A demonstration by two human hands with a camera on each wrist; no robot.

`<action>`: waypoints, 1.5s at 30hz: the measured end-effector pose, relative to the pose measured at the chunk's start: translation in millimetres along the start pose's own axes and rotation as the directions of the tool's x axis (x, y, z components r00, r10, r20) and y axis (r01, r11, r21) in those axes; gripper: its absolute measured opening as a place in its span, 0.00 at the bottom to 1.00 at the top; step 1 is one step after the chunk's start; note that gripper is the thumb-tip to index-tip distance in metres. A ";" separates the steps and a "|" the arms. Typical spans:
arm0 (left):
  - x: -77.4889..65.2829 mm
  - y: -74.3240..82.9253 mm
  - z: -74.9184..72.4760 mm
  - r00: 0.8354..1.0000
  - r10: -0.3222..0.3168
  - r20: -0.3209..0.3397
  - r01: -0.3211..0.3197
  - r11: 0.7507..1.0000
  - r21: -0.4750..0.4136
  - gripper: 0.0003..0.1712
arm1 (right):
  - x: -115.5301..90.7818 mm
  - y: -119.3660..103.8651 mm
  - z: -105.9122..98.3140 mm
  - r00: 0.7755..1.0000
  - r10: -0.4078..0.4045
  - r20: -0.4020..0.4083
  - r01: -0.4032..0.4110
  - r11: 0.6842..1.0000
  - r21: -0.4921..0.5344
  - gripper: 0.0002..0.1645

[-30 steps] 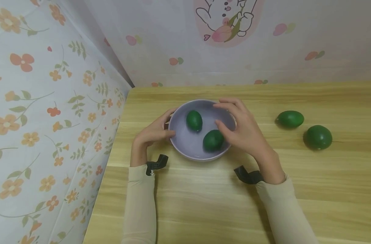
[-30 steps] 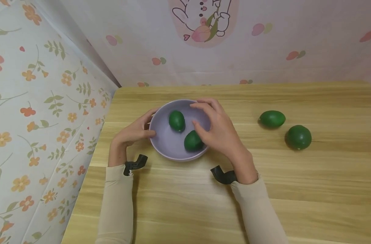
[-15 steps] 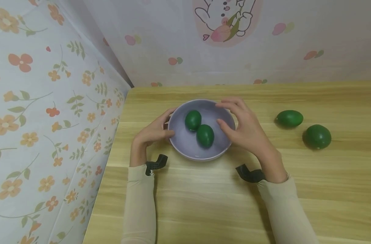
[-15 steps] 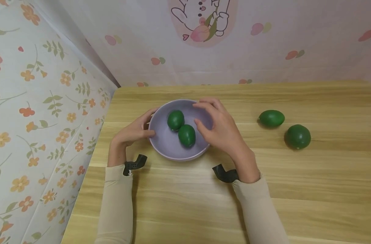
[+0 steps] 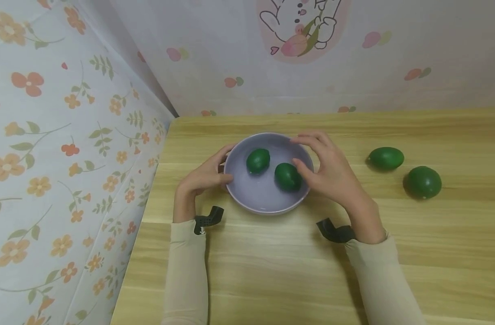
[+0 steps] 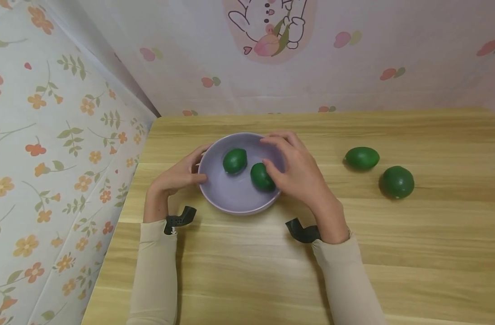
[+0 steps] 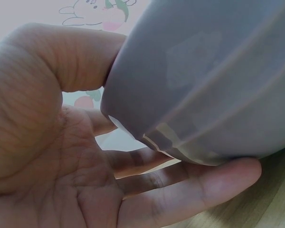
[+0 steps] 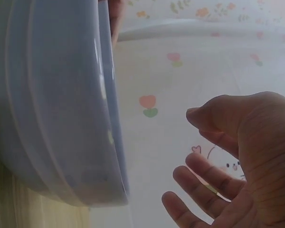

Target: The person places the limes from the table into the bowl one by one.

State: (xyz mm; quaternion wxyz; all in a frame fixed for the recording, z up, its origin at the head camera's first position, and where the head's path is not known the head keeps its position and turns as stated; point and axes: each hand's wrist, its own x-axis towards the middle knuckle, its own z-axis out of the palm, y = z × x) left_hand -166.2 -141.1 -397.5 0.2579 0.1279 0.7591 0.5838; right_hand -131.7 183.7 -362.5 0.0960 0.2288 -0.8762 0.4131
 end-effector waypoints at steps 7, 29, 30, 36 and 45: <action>1.7 3.1 -0.2 1.000 0.002 0.001 -0.002 1.000 -0.002 0.56 | -0.1 2.8 -7.1 0.999 -0.003 -0.033 0.002 0.999 -0.035 0.27; -0.1 -0.8 0.3 1.000 0.014 -0.001 -0.014 1.000 0.024 0.55 | -9.2 21.7 -36.4 0.985 0.132 -0.107 -0.146 0.981 -0.132 0.31; 0.0 -1.1 0.1 1.000 0.015 0.000 -0.015 1.000 0.021 0.55 | -9.5 22.4 -37.6 0.985 0.135 -0.104 -0.148 0.980 -0.129 0.31; -0.7 -2.5 -0.2 1.000 0.017 -0.002 -0.017 1.000 0.015 0.56 | -11.1 25.4 -40.5 0.985 0.140 -0.104 -0.153 0.981 -0.123 0.31; -0.6 -1.1 1.2 1.000 0.012 0.000 -0.012 1.000 0.015 0.56 | -11.9 29.9 -41.9 0.984 0.137 -0.117 -0.151 0.981 -0.121 0.30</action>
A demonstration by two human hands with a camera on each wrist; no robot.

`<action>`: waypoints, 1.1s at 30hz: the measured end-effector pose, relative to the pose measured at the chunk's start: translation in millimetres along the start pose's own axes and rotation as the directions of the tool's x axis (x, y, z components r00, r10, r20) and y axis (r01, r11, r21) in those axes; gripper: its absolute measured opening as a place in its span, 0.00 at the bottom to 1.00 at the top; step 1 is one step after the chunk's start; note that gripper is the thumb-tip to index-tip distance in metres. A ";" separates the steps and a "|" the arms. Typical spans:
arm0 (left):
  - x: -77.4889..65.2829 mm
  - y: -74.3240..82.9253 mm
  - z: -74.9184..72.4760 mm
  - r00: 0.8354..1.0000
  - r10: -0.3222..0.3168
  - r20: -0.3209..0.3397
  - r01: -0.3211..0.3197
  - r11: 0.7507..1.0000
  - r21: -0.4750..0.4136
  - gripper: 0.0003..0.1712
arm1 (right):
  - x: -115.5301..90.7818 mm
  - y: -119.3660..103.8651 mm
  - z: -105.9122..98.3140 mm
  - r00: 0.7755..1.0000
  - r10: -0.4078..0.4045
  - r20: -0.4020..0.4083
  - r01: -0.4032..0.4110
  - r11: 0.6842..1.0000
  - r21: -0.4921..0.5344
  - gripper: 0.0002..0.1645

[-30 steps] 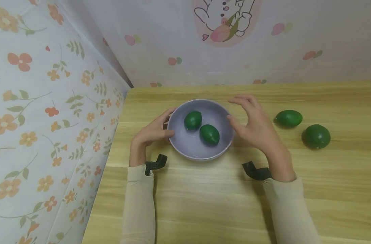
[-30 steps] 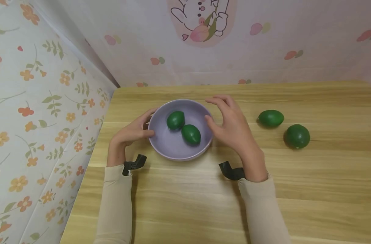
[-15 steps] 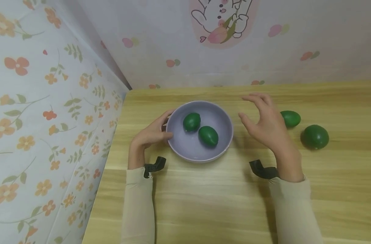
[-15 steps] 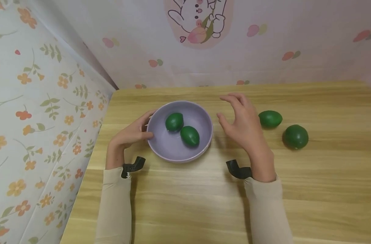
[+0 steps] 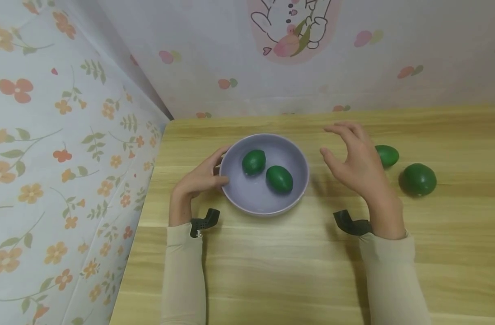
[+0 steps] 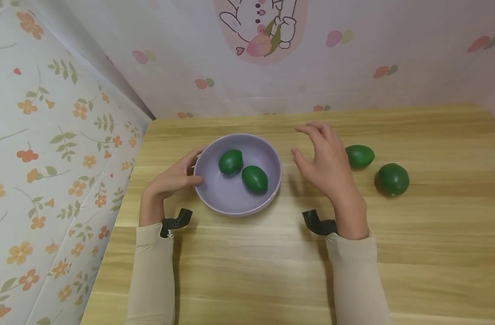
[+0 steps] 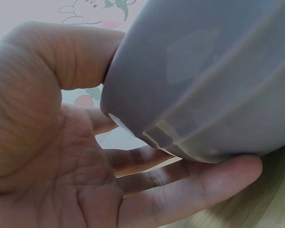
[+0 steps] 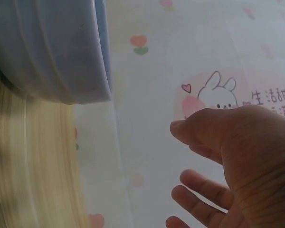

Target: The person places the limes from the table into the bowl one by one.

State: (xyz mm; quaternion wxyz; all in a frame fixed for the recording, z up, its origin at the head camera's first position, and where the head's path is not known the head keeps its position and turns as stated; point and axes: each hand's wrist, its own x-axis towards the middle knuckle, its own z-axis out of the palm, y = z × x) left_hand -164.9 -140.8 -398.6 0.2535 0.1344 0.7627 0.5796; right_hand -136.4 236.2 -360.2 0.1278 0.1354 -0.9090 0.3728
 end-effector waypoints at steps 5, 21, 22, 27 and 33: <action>1.0 -2.1 -1.1 1.000 0.002 0.007 -0.002 1.000 -0.014 0.56 | -0.8 1.8 -1.5 1.000 0.026 0.010 -0.026 1.000 -0.004 0.31; -1.2 0.0 0.3 1.000 0.011 0.006 -0.011 1.000 -0.019 0.56 | -1.6 7.1 -4.6 0.999 0.036 0.004 -0.036 0.999 -0.026 0.31; -0.8 -0.1 0.4 1.000 0.012 0.005 -0.012 1.000 -0.017 0.56 | -1.9 7.5 -5.1 0.999 0.040 0.007 -0.040 0.999 -0.028 0.31; 1.9 -1.3 0.0 1.000 0.010 0.009 -0.010 1.000 -0.014 0.56 | -3.0 9.6 -7.7 0.998 0.066 0.012 -0.065 0.997 -0.038 0.31; 0.1 -1.5 -0.3 1.000 0.005 -0.002 -0.005 1.000 -0.014 0.56 | -2.7 11.9 -8.3 0.997 0.072 0.008 -0.071 0.997 -0.034 0.31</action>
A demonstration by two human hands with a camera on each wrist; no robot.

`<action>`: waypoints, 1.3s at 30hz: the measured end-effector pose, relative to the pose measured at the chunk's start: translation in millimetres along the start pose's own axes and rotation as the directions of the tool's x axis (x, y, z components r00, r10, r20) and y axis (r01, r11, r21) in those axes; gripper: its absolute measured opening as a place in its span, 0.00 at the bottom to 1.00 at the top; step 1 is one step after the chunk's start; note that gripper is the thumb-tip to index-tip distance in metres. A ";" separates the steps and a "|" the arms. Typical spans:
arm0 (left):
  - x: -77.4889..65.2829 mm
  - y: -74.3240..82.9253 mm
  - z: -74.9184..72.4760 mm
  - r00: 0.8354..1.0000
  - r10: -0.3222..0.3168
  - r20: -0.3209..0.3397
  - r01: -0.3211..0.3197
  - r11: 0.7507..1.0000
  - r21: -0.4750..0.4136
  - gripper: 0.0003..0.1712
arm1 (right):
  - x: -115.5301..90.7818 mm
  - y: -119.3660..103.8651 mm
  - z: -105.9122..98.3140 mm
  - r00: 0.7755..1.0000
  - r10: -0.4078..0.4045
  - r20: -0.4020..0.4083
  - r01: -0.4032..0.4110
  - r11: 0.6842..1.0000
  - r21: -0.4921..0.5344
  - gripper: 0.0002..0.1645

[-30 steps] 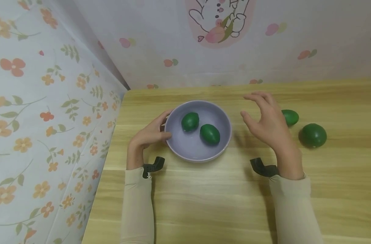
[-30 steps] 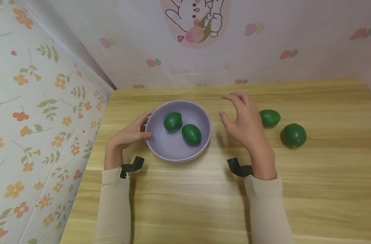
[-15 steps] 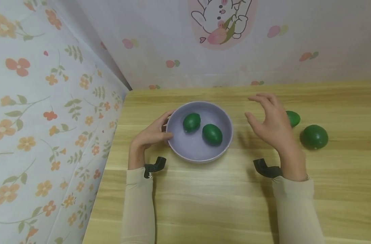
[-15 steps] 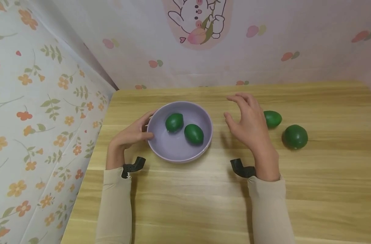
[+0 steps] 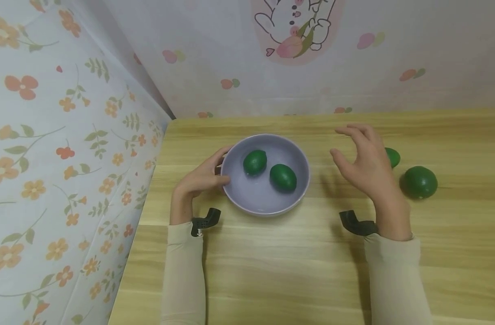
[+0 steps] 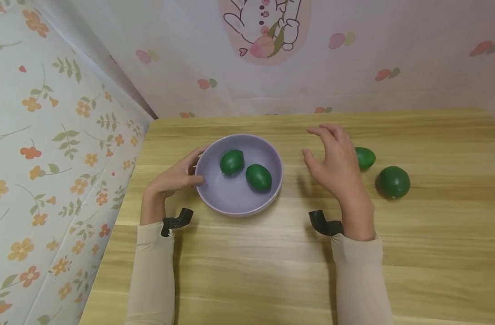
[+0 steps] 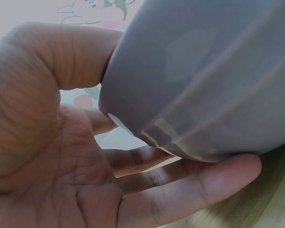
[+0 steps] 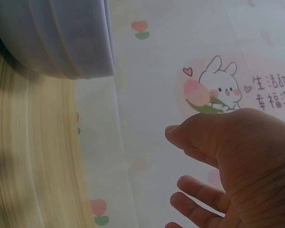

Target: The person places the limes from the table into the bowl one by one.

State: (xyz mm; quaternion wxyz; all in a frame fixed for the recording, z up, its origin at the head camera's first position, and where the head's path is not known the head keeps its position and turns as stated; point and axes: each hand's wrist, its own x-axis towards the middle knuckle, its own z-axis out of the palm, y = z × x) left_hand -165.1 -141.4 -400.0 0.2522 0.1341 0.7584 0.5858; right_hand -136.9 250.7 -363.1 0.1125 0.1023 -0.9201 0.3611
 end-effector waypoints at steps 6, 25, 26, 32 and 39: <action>0.6 -0.8 -0.2 1.000 -0.003 0.007 0.003 1.000 -0.008 0.56 | 0.1 0.2 -1.0 1.000 0.019 0.010 -0.019 1.000 -0.003 0.31; -1.3 2.3 0.0 1.000 -0.025 -0.001 0.025 1.000 -0.003 0.55 | 1.2 6.8 -3.9 1.000 0.028 -0.001 -0.028 1.000 -0.005 0.31; -1.1 2.0 0.0 1.000 -0.024 -0.001 0.024 1.000 -0.001 0.54 | 1.3 7.5 -4.1 1.000 0.029 -0.002 -0.029 1.000 -0.005 0.31; -0.4 0.7 0.2 1.000 -0.017 0.000 0.017 1.000 0.000 0.54 | 1.3 11.5 -5.5 0.998 0.057 0.007 -0.057 0.998 -0.009 0.31; -0.3 1.4 0.6 1.000 -0.020 -0.003 0.020 1.000 0.000 0.54 | 1.4 14.4 -6.8 0.998 0.064 0.013 -0.064 0.998 -0.011 0.31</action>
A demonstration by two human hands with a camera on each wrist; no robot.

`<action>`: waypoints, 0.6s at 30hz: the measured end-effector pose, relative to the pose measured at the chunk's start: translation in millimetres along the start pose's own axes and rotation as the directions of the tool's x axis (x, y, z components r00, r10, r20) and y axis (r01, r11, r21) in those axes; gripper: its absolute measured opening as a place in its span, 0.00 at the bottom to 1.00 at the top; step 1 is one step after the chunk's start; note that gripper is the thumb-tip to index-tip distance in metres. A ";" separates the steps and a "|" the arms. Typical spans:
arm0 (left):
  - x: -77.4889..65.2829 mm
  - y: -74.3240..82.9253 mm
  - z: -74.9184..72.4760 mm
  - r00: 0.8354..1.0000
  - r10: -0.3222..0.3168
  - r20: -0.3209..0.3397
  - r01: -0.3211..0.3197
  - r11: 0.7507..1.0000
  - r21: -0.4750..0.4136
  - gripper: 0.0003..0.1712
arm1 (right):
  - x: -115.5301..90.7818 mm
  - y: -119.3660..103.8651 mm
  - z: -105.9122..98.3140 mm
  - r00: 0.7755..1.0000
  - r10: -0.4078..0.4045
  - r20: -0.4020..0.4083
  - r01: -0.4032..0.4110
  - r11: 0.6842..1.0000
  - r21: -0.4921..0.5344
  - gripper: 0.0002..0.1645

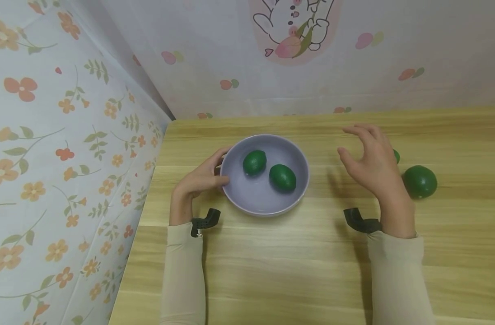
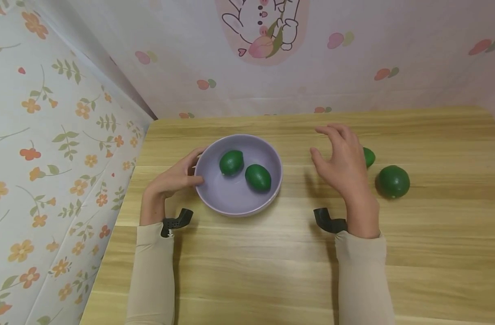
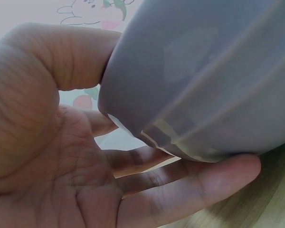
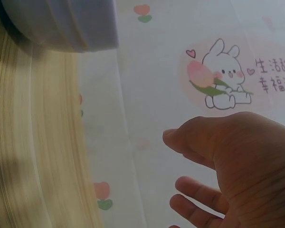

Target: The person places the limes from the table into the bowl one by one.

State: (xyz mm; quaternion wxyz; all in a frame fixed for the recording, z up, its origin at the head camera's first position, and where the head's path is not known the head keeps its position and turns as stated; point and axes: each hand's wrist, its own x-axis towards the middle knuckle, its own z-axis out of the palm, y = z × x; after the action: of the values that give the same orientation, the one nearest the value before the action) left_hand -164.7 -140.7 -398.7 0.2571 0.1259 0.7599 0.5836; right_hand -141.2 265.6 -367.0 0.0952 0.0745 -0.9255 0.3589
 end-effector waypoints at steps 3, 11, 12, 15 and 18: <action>-0.3 0.1 -0.1 1.000 0.002 0.001 -0.002 1.000 -0.001 0.54 | -0.5 2.2 -0.7 1.000 0.005 0.003 -0.005 1.000 -0.001 0.32; -0.3 0.1 -0.3 1.000 0.004 0.006 -0.004 1.000 -0.003 0.54 | -1.8 7.5 -5.1 1.000 0.020 -0.004 -0.020 1.000 -0.010 0.32; -0.2 0.0 -0.5 1.000 0.004 0.007 -0.004 1.000 -0.004 0.54 | -1.8 8.0 -5.5 1.000 0.020 -0.003 -0.020 1.000 -0.009 0.32; 0.5 -1.1 -0.9 1.000 0.008 0.006 -0.008 1.000 -0.005 0.54 | -1.9 9.3 -6.6 1.000 0.026 0.000 -0.026 1.000 -0.006 0.32; 0.7 -1.2 -0.9 1.000 0.008 0.003 -0.007 1.000 -0.003 0.54 | -2.2 11.5 -7.8 0.999 0.037 0.001 -0.037 0.999 -0.007 0.31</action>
State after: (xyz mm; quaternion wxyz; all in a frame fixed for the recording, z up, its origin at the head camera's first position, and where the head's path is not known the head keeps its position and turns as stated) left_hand -165.6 -141.4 -399.8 0.2563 0.1292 0.7581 0.5856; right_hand -140.4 279.5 -369.4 0.0884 0.0571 -0.9280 0.3574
